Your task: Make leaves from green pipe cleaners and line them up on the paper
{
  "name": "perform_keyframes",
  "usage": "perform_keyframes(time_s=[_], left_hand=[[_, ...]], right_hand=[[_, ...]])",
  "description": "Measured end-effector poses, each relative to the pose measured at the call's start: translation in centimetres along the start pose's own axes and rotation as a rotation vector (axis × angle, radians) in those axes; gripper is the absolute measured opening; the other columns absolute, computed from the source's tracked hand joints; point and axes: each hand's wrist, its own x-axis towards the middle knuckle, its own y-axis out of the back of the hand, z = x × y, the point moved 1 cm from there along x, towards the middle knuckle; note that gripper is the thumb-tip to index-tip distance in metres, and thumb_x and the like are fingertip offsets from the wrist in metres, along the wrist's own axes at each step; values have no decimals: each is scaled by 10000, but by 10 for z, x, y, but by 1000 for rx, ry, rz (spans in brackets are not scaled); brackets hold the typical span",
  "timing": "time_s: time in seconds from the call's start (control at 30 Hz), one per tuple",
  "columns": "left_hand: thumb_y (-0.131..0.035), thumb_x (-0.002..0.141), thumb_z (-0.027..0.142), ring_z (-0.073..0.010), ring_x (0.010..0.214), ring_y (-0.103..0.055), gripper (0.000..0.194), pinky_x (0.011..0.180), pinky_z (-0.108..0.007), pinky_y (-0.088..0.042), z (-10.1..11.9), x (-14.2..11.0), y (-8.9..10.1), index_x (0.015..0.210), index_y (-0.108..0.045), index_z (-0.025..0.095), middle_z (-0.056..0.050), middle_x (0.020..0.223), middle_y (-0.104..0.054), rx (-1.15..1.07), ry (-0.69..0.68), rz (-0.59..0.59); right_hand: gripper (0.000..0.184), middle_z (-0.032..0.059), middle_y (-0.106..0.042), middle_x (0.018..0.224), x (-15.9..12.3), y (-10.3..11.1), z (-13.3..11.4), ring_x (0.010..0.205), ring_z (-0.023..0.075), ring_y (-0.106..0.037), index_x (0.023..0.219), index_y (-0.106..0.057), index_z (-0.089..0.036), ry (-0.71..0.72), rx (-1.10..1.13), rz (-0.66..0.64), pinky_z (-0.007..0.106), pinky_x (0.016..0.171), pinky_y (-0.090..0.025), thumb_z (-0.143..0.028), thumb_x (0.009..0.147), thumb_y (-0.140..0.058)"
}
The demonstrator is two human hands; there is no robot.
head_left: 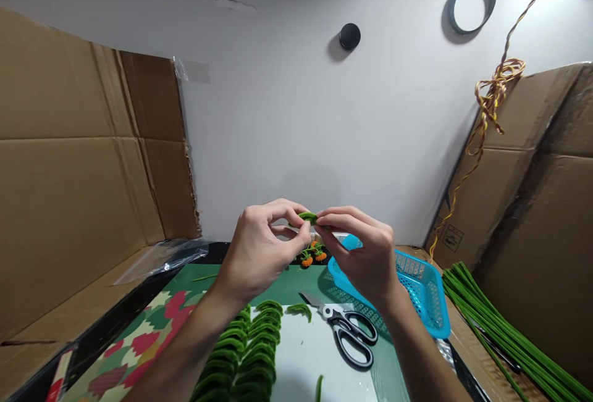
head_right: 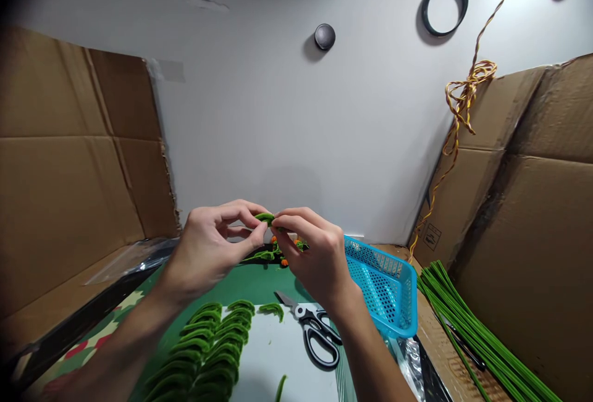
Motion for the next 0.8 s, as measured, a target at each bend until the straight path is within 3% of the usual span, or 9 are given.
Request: perform_keyframes(time_s=[0.37, 0.5, 0.6, 0.8], left_hand=[[-829, 844, 234, -167, 757, -800, 194, 737, -255, -708, -2, -1, -1, 698, -723, 164, -42, 952, -822, -26, -35, 104], [-865, 827, 240, -182, 806, -801, 194, 710, -237, -690, 0, 0, -1, 938, -711, 197, -17, 881, -814, -27, -44, 139], [-863, 847, 294, -190, 828, -806, 310, 703, -234, -681, 1, 1, -1, 1115, -725, 223, -13, 905, -828, -12, -10, 81], [-796, 919, 319, -162, 802, -797, 164, 718, -217, -654, -1, 1, -3, 1067, -838, 261, 11, 938, -844, 76, -13, -86]], right_hand=[[178, 45, -787, 990, -1, 0, -3, 848, 146, -758, 950, -754, -208, 83, -109, 24, 267, 761, -625, -72, 977, -642], [184, 36, -789, 976, 1, 3, -5, 844, 145, -757, 932, -750, -213, 82, -109, 43, 272, 756, -628, -63, 964, -649], [184, 30, -787, 964, 3, 6, -6, 839, 146, -752, 935, -756, -216, 55, -103, 53, 281, 748, -636, -68, 958, -649], [175, 24, -783, 956, 3, 10, -2, 827, 141, -745, 922, -766, -200, -20, -88, 0, 281, 759, -647, -59, 934, -664]])
